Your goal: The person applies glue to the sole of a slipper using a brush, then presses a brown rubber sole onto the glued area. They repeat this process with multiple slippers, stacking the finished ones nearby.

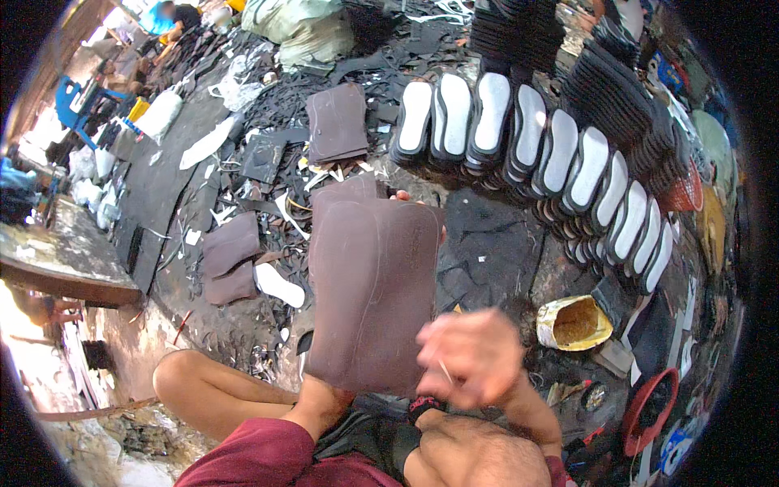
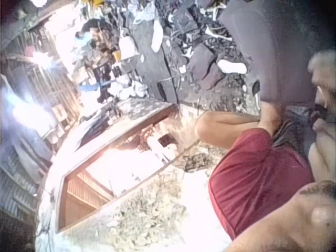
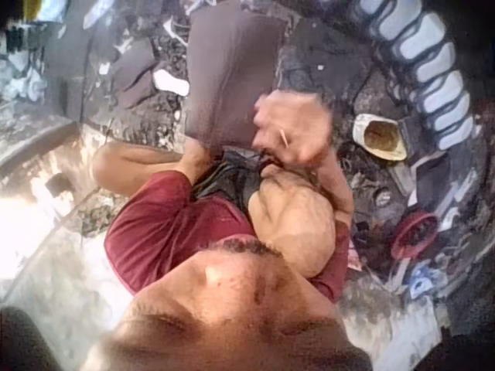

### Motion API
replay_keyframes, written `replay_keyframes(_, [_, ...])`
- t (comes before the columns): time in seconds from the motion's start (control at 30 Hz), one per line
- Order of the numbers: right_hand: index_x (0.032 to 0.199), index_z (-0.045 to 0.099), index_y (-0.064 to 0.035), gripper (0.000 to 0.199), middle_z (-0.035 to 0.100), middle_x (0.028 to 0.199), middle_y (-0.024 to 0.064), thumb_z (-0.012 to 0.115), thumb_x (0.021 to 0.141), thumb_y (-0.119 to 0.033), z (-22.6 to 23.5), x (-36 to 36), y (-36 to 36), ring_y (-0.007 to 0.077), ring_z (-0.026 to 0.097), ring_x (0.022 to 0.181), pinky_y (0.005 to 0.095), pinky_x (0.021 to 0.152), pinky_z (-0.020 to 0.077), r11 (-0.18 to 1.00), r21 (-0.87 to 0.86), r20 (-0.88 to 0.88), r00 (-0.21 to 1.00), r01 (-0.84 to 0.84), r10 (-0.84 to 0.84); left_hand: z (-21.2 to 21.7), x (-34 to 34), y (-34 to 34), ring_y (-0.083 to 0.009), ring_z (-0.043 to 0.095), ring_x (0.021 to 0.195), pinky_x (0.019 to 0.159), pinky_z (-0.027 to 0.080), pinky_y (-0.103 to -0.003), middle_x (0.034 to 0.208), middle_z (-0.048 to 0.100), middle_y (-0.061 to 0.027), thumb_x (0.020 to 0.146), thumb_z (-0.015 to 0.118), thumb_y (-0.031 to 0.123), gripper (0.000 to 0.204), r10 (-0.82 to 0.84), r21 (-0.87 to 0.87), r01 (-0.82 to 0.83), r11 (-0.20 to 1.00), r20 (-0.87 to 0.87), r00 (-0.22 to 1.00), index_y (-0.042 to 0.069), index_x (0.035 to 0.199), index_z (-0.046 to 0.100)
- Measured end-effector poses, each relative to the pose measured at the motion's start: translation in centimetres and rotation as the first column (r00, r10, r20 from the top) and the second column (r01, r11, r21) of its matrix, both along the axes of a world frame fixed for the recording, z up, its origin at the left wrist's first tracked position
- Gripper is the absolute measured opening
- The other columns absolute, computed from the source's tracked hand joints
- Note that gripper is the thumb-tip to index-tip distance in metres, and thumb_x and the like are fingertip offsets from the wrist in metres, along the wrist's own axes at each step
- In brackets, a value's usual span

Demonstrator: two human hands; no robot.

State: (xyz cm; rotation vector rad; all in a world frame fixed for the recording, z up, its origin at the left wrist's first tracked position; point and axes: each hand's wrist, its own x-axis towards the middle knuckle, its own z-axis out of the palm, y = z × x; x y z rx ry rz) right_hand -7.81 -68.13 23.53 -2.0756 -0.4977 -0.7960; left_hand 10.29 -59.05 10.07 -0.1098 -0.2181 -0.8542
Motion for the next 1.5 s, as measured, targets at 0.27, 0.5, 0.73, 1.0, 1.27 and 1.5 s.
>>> replay_keyframes(0.27, [0.101, 0.069, -0.0026, 0.032, 0.070, 0.111, 0.0128, 0.085, 0.074, -0.011, 3.2, 4.5, -2.2, 0.0249, 0.067, 0.099, 0.0330, 0.078, 0.0544, 0.923, -0.021, -0.182, 0.906, 0.384, -0.381, 4.2, -1.7, 0.8, -0.0311, 0.052, 0.117, 0.099, 0.045, -0.052, 0.114, 0.060, -0.0084, 0.106, 0.042, 0.047, 0.044, 0.048, 0.054, -0.063, 0.997, 0.247, 0.968, 0.016, 0.130, 0.060])
replay_keyframes(0.5, [0.094, 0.068, -0.0084, 0.021, 0.075, 0.093, 0.0070, 0.079, 0.077, -0.004, 1.2, 0.6, -1.4, 0.0210, 0.071, 0.075, 0.0313, 0.065, 0.0569, 0.973, 0.227, 0.075, 0.996, 0.035, -0.053, 13.8, -7.4, 4.0, -0.0336, 0.056, 0.120, 0.096, 0.049, -0.040, 0.135, 0.057, -0.0246, 0.105, 0.023, 0.059, 0.068, -0.074, 0.334, 0.013, 0.942, 0.172, 0.982, 0.008, 0.135, 0.057])
replay_keyframes(0.73, [0.089, 0.064, -0.0074, 0.031, 0.073, 0.077, 0.0093, 0.088, 0.071, -0.001, 0.6, 1.0, -0.3, 0.0207, 0.068, 0.066, 0.0306, 0.060, 0.0542, 0.915, 0.322, -0.006, 0.966, 0.245, -0.257, 13.2, -6.9, 3.9, -0.0367, 0.046, 0.135, 0.108, 0.041, -0.046, 0.149, 0.044, -0.0265, 0.100, 0.027, 0.068, 0.078, -0.271, 0.566, 0.050, 0.823, 0.313, 0.910, 0.011, 0.152, 0.039])
replay_keyframes(1.0, [0.144, 0.036, -0.0026, 0.098, 0.052, 0.140, 0.0180, 0.093, 0.064, -0.005, -1.4, 1.9, 3.0, 0.0201, 0.057, 0.117, 0.0301, 0.080, 0.0549, 0.551, 0.543, -0.316, 0.762, 0.634, -0.565, 9.8, -5.6, 1.9, -0.0399, 0.033, 0.145, 0.116, 0.034, -0.053, 0.155, 0.035, -0.0239, 0.100, 0.036, 0.064, 0.072, -0.113, 0.340, 0.025, 0.940, 0.241, 0.964, 0.018, 0.154, 0.034])
replay_keyframes(1.27, [0.146, 0.035, -0.0009, 0.093, 0.071, 0.109, 0.0164, 0.090, 0.071, -0.005, -1.2, 0.6, -0.5, 0.0229, 0.071, 0.098, 0.0329, 0.086, 0.0577, 0.342, 0.773, -0.585, 0.809, 0.534, 0.059, 8.4, 3.6, 5.8, -0.0334, 0.046, 0.137, 0.112, 0.039, -0.049, 0.150, 0.044, -0.0214, 0.093, 0.062, 0.050, 0.084, -0.003, 0.603, -0.705, 0.374, 0.761, 0.649, 0.004, 0.154, 0.027])
replay_keyframes(1.5, [0.132, 0.055, -0.0009, 0.069, 0.074, 0.099, 0.0138, 0.089, 0.072, -0.008, 0.0, 0.8, -1.5, 0.0173, 0.071, 0.094, 0.0298, 0.077, 0.0580, 0.845, 0.329, -0.665, 0.739, 0.421, -0.110, 15.0, 1.2, 5.1, -0.0244, 0.070, 0.103, 0.094, 0.053, -0.037, 0.112, 0.072, -0.0138, 0.067, 0.092, 0.019, 0.084, -0.651, 0.439, -0.662, 0.608, 0.753, -0.098, 0.001, 0.140, 0.053])
